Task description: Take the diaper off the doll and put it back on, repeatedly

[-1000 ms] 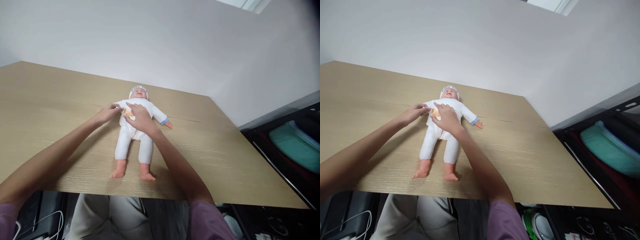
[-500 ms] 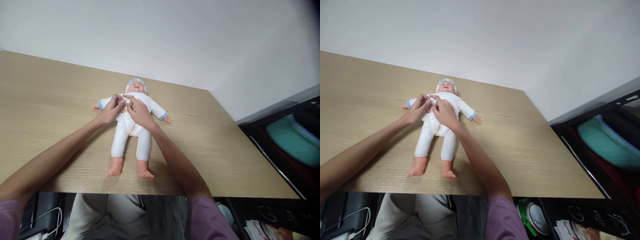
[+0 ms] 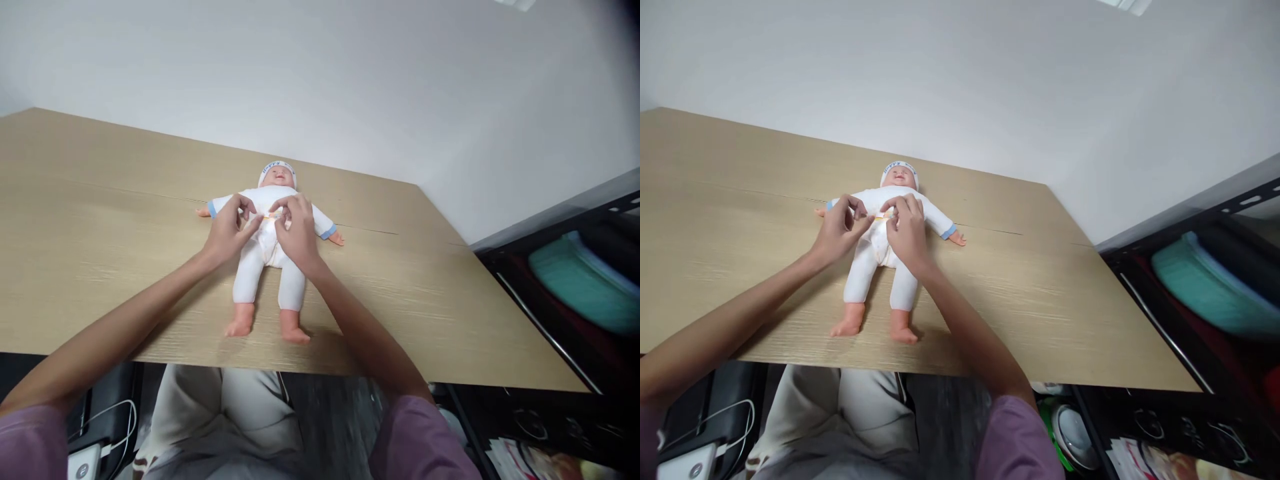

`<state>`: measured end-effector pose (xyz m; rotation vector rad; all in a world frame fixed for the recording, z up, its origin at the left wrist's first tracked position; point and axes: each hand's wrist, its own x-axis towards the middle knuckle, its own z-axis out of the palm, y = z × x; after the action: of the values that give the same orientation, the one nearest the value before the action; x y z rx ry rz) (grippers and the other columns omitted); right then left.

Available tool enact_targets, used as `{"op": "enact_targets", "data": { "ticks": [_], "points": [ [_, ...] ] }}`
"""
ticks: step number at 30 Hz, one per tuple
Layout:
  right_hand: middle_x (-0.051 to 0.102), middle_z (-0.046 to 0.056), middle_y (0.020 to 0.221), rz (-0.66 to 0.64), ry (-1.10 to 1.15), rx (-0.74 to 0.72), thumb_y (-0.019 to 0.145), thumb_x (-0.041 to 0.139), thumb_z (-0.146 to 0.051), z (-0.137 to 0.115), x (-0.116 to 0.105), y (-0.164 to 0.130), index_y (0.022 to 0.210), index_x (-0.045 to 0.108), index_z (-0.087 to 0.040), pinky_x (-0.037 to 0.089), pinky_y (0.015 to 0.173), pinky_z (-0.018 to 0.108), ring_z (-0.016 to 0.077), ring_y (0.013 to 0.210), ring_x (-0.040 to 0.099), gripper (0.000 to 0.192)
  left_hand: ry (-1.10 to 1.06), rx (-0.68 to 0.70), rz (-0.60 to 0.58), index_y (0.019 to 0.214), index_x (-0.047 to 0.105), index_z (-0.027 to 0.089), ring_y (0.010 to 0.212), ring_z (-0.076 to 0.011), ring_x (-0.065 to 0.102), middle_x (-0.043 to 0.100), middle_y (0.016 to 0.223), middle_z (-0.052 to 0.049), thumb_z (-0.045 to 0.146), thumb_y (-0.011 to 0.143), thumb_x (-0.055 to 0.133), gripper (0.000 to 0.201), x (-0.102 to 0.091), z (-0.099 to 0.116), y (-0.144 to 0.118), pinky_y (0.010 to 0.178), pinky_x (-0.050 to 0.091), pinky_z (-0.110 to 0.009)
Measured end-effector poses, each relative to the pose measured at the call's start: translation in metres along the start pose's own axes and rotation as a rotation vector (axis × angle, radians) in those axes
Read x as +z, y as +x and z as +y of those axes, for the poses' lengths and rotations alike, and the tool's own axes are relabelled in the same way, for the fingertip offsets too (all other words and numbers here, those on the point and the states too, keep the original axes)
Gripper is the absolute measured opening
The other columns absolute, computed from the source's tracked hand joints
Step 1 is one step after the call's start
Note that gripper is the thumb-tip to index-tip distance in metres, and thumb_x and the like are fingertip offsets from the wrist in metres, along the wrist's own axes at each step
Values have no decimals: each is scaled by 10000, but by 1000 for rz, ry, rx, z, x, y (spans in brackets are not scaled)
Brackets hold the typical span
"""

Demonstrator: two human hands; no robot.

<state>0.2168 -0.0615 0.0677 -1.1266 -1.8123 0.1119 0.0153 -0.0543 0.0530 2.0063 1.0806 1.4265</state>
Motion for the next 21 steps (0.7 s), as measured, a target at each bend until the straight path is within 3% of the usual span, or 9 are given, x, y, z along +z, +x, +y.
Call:
{"op": "enact_targets", "data": {
  "ticks": [2,4,6,8,10,15,21],
  "points": [
    [677,77,1075,-39,10,-36,897,528,-40,-15,-15,-23,1000,622,-260,528,1020,446,289,1073,618,260,79,84,-111,1064,620,241,776,-182,581,661,946,-6,425,1111,691,202,-6,24,-20,785,435,-363],
    [695,76,1057,-180,64,-40,918,559,-96,-26,-31,-50,990,597,-270,555,997,453,293,1044,652,193,195,152,-306,1055,657,240,862,-224,649,733,961,-28,456,1163,592,250,-11,40,-38,886,424,-412],
    [713,69,1047,-357,110,-5,922,565,-125,-30,-46,-75,1008,599,-272,578,949,430,278,982,682,174,277,177,-506,1057,690,246,950,-263,683,785,1012,-46,483,1182,526,314,-16,45,-51,947,391,-447],
    [733,57,1029,-484,108,33,933,561,-142,-26,-56,-93,1015,617,-271,579,904,403,260,928,703,163,321,160,-605,1061,703,253,1019,-291,693,807,1076,-60,516,1171,521,337,-20,42,-58,971,373,-460],
    [763,49,1016,-515,52,57,977,559,-172,-17,-61,-103,1021,648,-268,564,884,387,254,919,726,138,357,111,-594,1073,691,252,1046,-309,697,806,1086,-65,564,1143,565,344,-20,34,-60,987,369,-462],
    [786,30,899,-378,-107,161,1055,647,-300,4,-53,-100,1068,698,-251,514,791,360,243,817,732,72,444,-13,-470,1062,637,232,891,-313,678,748,920,-54,638,1066,673,407,-8,17,-52,921,389,-441],
    [755,48,918,-337,-233,117,1079,696,-339,6,-31,-100,884,627,-251,473,808,368,263,908,681,224,423,25,-405,953,709,246,882,-302,650,701,810,-40,527,1076,675,309,8,8,-48,886,382,-422]
  ]
}}
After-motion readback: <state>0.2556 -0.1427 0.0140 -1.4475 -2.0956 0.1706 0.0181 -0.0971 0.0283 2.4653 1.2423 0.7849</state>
